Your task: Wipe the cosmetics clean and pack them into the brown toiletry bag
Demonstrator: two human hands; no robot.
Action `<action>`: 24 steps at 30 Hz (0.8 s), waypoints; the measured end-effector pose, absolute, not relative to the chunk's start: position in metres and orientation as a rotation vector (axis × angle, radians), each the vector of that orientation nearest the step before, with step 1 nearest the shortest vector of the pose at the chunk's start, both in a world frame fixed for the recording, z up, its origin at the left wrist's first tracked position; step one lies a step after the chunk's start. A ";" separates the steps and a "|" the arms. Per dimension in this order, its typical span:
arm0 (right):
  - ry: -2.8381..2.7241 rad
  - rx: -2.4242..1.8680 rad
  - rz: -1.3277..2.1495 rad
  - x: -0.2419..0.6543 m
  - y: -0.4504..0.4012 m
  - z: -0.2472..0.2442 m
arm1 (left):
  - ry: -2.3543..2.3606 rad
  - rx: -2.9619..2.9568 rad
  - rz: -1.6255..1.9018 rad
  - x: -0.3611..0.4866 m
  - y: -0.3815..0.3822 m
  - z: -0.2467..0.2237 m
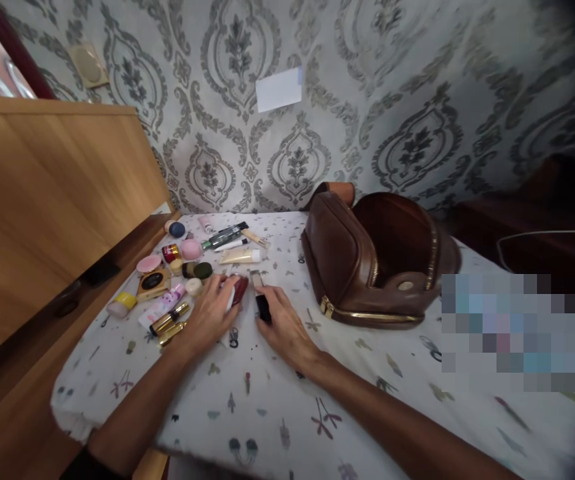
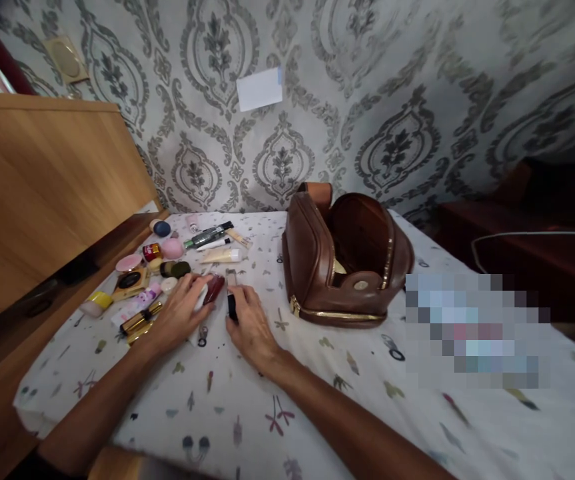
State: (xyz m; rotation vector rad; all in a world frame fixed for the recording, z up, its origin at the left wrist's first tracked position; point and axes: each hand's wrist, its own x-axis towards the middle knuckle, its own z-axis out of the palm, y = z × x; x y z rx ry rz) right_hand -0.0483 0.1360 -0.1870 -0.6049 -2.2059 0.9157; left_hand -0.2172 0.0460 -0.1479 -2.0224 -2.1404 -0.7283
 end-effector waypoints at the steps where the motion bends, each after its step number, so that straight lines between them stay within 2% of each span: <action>1: -2.202 -0.606 0.911 -0.049 0.136 -0.188 | -2.147 -2.025 -0.742 -0.217 0.046 -0.147; 8: -2.234 -0.635 0.887 -0.050 0.137 -0.188 | -2.024 -1.982 -0.942 -0.222 0.044 -0.139; 13: -2.262 -0.684 0.902 -0.048 0.136 -0.183 | -1.995 -1.675 -1.065 -0.260 0.034 -0.119; 15: -2.268 -0.699 0.899 -0.048 0.136 -0.183 | -2.095 -1.509 -1.025 -0.293 0.027 -0.109; 18: -2.267 -0.722 0.895 -0.048 0.136 -0.183 | -2.517 -1.202 -0.766 -0.350 0.020 -0.097; 24: -2.266 -0.727 0.914 -0.048 0.135 -0.181 | -2.820 -0.939 -0.696 -0.431 0.027 -0.102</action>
